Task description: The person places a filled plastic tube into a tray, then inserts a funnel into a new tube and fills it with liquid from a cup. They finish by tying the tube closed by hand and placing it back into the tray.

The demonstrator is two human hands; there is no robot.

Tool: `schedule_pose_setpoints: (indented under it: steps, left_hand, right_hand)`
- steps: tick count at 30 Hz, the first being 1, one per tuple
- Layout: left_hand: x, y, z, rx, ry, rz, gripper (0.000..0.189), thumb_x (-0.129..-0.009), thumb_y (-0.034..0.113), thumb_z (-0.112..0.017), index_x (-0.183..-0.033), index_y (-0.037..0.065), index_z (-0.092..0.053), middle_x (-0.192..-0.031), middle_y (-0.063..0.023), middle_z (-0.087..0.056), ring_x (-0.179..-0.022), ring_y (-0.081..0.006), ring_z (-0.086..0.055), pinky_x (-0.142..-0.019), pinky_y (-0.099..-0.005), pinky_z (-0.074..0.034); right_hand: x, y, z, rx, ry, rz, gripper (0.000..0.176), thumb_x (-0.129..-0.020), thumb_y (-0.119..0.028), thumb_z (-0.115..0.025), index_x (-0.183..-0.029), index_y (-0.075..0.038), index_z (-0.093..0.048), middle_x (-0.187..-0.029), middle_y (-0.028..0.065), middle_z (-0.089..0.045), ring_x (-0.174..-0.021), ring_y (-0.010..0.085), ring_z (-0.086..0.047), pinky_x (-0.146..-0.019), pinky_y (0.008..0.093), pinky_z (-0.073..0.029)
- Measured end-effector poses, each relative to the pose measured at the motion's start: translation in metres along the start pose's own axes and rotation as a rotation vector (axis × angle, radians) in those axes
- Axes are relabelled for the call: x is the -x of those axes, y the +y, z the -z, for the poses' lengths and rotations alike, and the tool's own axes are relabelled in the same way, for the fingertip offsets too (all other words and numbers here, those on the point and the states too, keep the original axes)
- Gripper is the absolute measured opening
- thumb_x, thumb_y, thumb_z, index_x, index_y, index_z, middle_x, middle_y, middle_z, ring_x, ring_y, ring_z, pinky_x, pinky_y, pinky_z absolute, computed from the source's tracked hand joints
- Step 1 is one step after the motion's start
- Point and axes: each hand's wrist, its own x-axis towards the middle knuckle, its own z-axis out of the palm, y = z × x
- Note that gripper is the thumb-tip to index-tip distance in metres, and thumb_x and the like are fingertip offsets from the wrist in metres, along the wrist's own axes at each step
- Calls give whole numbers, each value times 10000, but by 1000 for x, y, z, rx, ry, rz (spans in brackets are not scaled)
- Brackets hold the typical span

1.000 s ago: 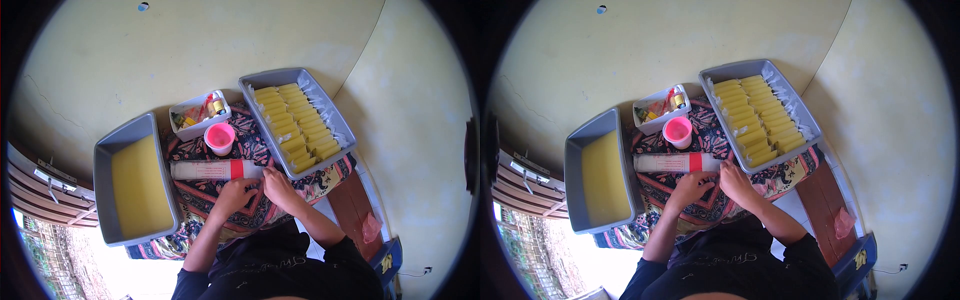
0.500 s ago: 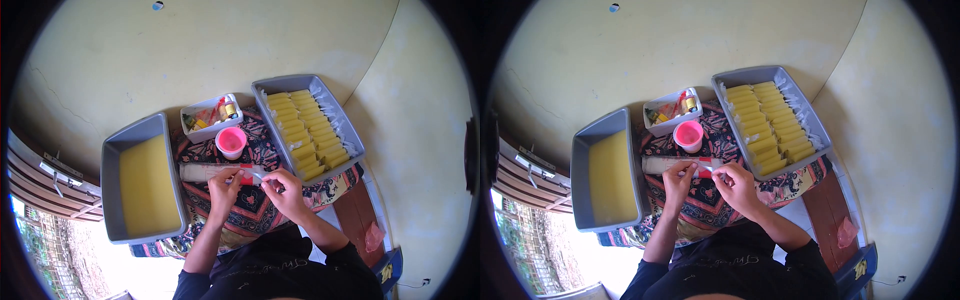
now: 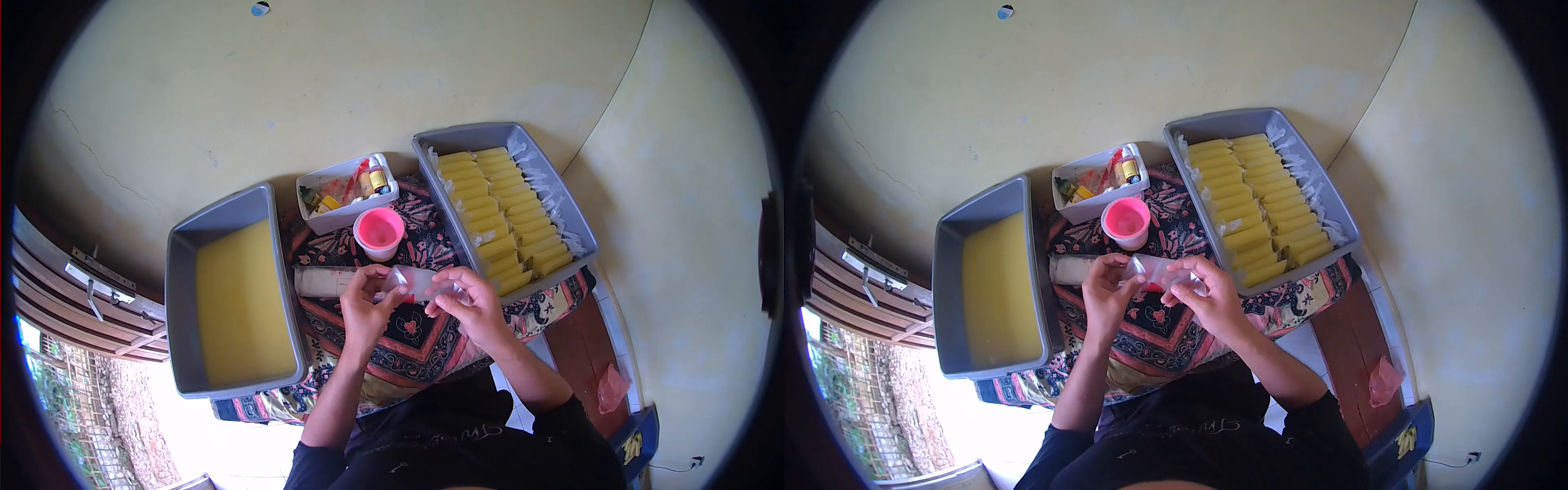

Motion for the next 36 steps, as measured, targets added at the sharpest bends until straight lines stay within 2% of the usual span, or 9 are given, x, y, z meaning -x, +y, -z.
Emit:
schedule_pose_setpoints:
  steps: [3, 11, 16, 19, 21, 25, 30, 33, 36]
  left_hand:
    - [-1, -2, 0, 16, -70, -51, 225, -851, -13, -677, -1042, -28, -558, -948, -98, -671, -830, -127, -652, -695, -234, -522]
    - [-8, 15, 19, 241, 78, 48, 111, -908, 14, -610, -1010, -8, -571, -868, -66, -650, -736, -117, -617, -687, -254, -506]
    - [-9, 21, 24, 291, 117, 63, 91, -930, 61, -599, -1008, 18, -580, -766, -26, -627, -670, -95, -584, -615, -229, -448]
    - [-9, 21, 21, 296, 104, 58, 96, -937, 85, -598, -1007, 21, -581, -731, -8, -615, -652, -78, -570, -595, -211, -419]
    - [-7, 22, 20, 246, -3, 66, 92, -937, 84, -601, -1001, 20, -582, -745, -7, -616, -655, -64, -562, -601, -202, -417]
    - [-2, 35, 9, 263, -146, 120, 107, -942, 66, -586, -1040, 30, -561, -797, -10, -631, -698, -38, -544, -609, -192, -413]
    - [-2, 33, 8, 282, -368, 220, 86, -939, 77, -589, -1009, 48, -548, -863, -8, -630, -729, -49, -560, -628, -186, -421]
    - [-2, 26, 8, 276, -357, 197, 88, -938, 83, -593, -1005, 42, -553, -888, -6, -630, -791, -61, -575, -697, -207, -442]
    - [-1, 29, 11, 258, -276, 245, 167, -933, 113, -619, -1067, 25, -570, -864, 6, -637, -746, -47, -548, -642, -207, -426]
  right_hand:
    - [0, -1, 0, 13, 13, 16, 230, -917, 20, -549, -1144, 18, -517, -1038, 135, -625, -829, 191, -665, -766, 295, -545]
    - [7, 7, 3, 235, -98, -71, 200, -937, 65, -465, -1113, 44, -557, -1025, 142, -648, -846, 178, -681, -747, 283, -561]
    - [7, 15, 1, 374, -144, -83, 198, -909, 33, -536, -1100, 18, -581, -1013, 157, -660, -846, 181, -683, -745, 296, -554]
    - [6, 7, -5, 669, -190, 55, 165, -891, -2, -601, -1055, 14, -605, -1051, 120, -659, -914, 143, -653, -750, 262, -519]
    - [2, 9, -8, 835, -36, 422, 199, -841, -48, -662, -1028, -7, -609, -1025, 142, -641, -930, 255, -658, -793, 329, -518]
    - [-10, -6, -15, 597, 70, 379, 207, -820, -27, -673, -1018, -6, -612, -1049, 150, -634, -945, 271, -648, -809, 333, -508]
    - [-20, -24, -21, 701, -59, 474, 206, -831, -13, -665, -1034, -5, -631, -1005, 136, -650, -892, 232, -665, -771, 310, -518]
    - [-22, -18, -19, 667, -54, 440, 154, -832, -17, -672, -982, 6, -645, -923, 110, -670, -813, 188, -678, -722, 276, -524]
    - [-22, -11, -16, 507, -35, 208, 104, -840, -16, -670, -935, 19, -647, -852, 80, -679, -767, 128, -672, -694, 255, -526]
